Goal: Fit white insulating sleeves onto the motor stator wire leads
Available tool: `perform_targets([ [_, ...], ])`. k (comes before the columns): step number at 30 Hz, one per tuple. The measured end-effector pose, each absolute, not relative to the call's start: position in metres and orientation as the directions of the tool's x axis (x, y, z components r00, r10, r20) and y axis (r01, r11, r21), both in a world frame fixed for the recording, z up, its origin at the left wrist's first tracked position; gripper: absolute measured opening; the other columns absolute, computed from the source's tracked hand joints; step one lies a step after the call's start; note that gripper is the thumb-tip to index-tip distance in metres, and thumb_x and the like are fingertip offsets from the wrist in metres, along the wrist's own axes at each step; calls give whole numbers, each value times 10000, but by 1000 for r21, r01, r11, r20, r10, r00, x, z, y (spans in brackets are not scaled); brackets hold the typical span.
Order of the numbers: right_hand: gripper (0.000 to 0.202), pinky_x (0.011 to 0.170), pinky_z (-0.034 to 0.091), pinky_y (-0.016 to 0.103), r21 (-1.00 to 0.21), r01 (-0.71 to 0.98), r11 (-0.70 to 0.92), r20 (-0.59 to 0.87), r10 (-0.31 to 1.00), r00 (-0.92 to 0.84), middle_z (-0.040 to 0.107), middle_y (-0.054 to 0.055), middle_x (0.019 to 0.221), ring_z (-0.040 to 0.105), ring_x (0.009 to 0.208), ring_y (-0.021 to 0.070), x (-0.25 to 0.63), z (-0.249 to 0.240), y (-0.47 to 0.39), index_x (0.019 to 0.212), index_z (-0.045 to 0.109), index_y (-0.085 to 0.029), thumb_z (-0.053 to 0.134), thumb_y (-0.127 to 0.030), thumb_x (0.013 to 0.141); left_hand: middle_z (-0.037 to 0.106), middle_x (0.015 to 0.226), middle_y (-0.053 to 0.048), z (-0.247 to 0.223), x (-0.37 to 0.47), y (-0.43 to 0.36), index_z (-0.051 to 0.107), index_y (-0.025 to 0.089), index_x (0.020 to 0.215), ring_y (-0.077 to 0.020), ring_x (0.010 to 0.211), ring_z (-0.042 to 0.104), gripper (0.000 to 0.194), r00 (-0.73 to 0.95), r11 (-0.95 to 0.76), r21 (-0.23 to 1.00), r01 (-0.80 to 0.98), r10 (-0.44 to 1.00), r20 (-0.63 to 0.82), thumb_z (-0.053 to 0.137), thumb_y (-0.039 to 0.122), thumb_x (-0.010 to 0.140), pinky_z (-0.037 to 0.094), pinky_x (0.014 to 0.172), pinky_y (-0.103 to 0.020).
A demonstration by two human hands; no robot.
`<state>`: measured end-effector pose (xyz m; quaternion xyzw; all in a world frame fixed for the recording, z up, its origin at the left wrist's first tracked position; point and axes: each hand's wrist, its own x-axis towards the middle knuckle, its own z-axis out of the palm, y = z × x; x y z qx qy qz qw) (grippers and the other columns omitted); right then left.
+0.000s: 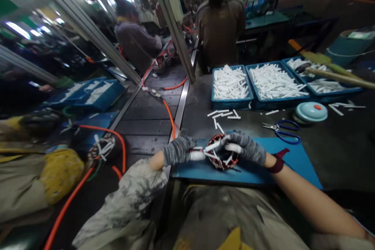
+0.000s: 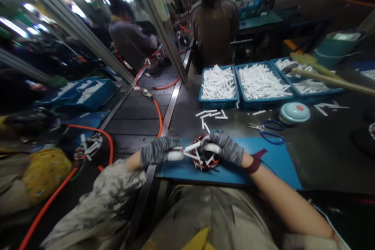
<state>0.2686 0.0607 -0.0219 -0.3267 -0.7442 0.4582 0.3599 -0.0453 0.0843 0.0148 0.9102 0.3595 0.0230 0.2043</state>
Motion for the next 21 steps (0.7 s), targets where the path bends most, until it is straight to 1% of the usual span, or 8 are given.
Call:
perform_targets([
  [3, 452, 897, 600, 372, -982, 62, 177, 103, 784, -612, 782, 57, 1120, 737, 1003, 222, 285, -14, 56, 1262, 709, -247, 774, -497, 891, 653, 1372, -151, 11, -37, 81, 653, 177, 1248, -269, 1279, 634, 447, 613, -568, 459, 684, 787, 60, 640, 516, 957, 541, 1067, -423],
  [6, 534, 948, 594, 422, -990, 101, 96, 11, 775, -631, 771, 60, 1192, 731, 1068, 249, 291, -10, 52, 1329, 691, -264, 816, -471, 853, 414, 1646, -147, 29, -19, 71, 549, 215, 1417, -311, 1554, 364, 535, 531, -602, 391, 696, 798, 284, 645, 473, 958, 327, 1267, -561],
  [9, 485, 1042, 549, 469, -985, 112, 134, 35, 780, -625, 761, 71, 1244, 702, 1166, 282, 290, -9, 52, 1240, 743, -253, 841, -479, 822, 575, 1527, -74, 52, 6, 61, 586, 309, 1406, -351, 1561, 341, 463, 571, -661, 194, 725, 734, 367, 610, 492, 981, 46, 1292, -705],
  [10, 468, 1055, 541, 472, -987, 102, 125, 34, 777, -629, 761, 71, 1246, 696, 1181, 285, 290, -10, 52, 1216, 751, -252, 843, -482, 819, 654, 1429, -69, 55, 15, 59, 614, 309, 1385, -350, 1507, 425, 454, 629, -694, 166, 700, 710, 315, 606, 520, 982, 51, 1290, -704],
  [12, 443, 1028, 559, 457, -995, 74, 68, 6, 775, -632, 776, 63, 1197, 709, 1145, 273, 290, -12, 51, 1167, 760, -244, 849, -490, 809, 748, 1236, -71, 55, 32, 57, 670, 269, 1332, -318, 1314, 606, 468, 742, -749, 192, 634, 659, 122, 598, 572, 983, 239, 1266, -642],
  [15, 394, 950, 592, 419, -999, 42, -18, -39, 822, -568, 795, 40, 1064, 737, 1023, 240, 288, -16, 48, 1069, 767, -223, 861, -485, 791, 768, 1118, -85, 44, 45, 60, 731, 218, 1235, -295, 1132, 678, 441, 755, -731, 199, 653, 649, -97, 530, 549, 1026, 457, 1096, -540],
  [18, 370, 916, 602, 402, -998, 5, -60, -54, 870, -490, 805, 33, 1037, 748, 979, 227, 283, -18, 47, 1060, 776, -219, 834, -488, 812, 763, 1105, -99, 34, 40, 68, 745, 197, 1210, -292, 1110, 680, 428, 719, -703, 152, 695, 684, -122, 458, 481, 1069, 460, 1064, -519],
  [21, 369, 924, 598, 402, -999, 42, 2, -19, 864, -503, 814, 48, 1095, 754, 1014, 239, 276, -13, 48, 1114, 791, -222, 788, -486, 856, 763, 1103, -96, 30, 23, 75, 727, 180, 1250, -248, 1069, 693, 429, 786, -729, 311, 610, 605, -125, 444, 452, 1075, 490, 1037, -437],
])
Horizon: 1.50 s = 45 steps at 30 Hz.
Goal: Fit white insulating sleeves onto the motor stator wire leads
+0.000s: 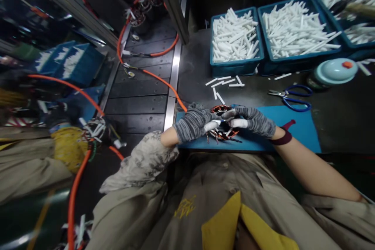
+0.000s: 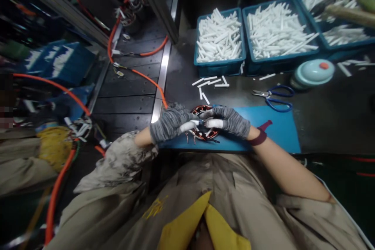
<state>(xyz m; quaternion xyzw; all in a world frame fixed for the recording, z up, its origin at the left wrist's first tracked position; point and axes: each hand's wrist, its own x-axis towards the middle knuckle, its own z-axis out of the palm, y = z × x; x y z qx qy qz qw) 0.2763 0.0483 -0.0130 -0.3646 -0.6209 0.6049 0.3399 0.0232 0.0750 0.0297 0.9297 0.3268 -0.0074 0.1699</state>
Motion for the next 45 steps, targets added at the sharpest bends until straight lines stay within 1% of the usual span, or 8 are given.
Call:
perform_targets([
  [6, 308, 898, 565, 340, -958, 177, 227, 104, 846, -523, 816, 48, 1061, 747, 967, 204, 266, -4, 47, 1115, 813, -230, 672, -463, 971, 755, 1102, -76, 24, 10, 67, 701, 171, 1228, -209, 984, 697, 397, 762, -467, 770, 435, 647, -39, 490, 452, 1044, 571, 934, -367],
  [12, 319, 787, 539, 322, -955, 170, 244, 153, 892, -425, 802, 36, 909, 714, 821, 180, 259, -14, 44, 995, 824, -219, 706, -510, 939, 751, 1079, -66, 16, 14, 57, 714, 187, 1098, -248, 1035, 694, 349, 674, -286, 834, 472, 727, -132, 511, 460, 1020, 588, 944, -416],
  [17, 335, 715, 501, 319, -931, 260, 256, 151, 920, -363, 755, 33, 795, 654, 712, 166, 252, -22, 42, 895, 796, -192, 718, -517, 921, 764, 1049, -62, 10, 12, 61, 723, 194, 1128, -220, 979, 706, 392, 678, -410, 734, 542, 729, -94, 489, 496, 1039, 573, 905, -368],
  [21, 369, 761, 475, 362, -796, 467, 384, 213, 901, -377, 724, 57, 790, 631, 739, 196, 254, -22, 43, 905, 796, -186, 657, -523, 963, 779, 1031, -83, 19, 16, 64, 752, 178, 1147, -227, 959, 704, 437, 671, -545, 485, 684, 730, -127, 481, 508, 1052, 537, 918, -383],
  [26, 354, 838, 521, 419, -782, 424, 458, 263, 858, -441, 749, 80, 983, 688, 918, 258, 280, -13, 45, 1031, 802, -236, 630, -541, 982, 774, 1053, -123, 29, 45, 64, 761, 150, 1137, -279, 994, 699, 506, 657, -637, 163, 754, 718, -231, 484, 562, 1041, 505, 958, -470],
  [32, 309, 887, 569, 438, -887, 363, 286, 180, 937, -299, 771, 54, 987, 717, 924, 270, 304, -17, 33, 1026, 773, -269, 709, -555, 930, 763, 1192, -101, 28, 51, 74, 708, 215, 1322, -277, 1121, 680, 573, 781, -739, 266, 619, 615, -111, 541, 652, 991, 485, 993, -438],
  [38, 542, 858, 584, 464, -908, 395, 140, 23, 958, -287, 772, 75, 999, 727, 925, 304, 308, -34, 19, 1050, 742, -240, 812, -694, 761, 673, 1447, -111, 8, -32, 87, 630, 270, 1440, -262, 1191, 684, 751, 854, -826, 264, 498, 520, 19, 564, 784, 896, 487, 1023, -404],
  [45, 327, 947, 558, 458, -830, 484, 278, 135, 941, -310, 777, 83, 1060, 715, 978, 267, 282, -46, 56, 1120, 755, -222, 568, -472, 1022, 684, 1431, -103, -19, -36, 61, 646, 222, 1412, -226, 1259, 682, 507, 744, -711, 280, 645, 668, -15, 389, 512, 1084, 547, 1041, -351],
])
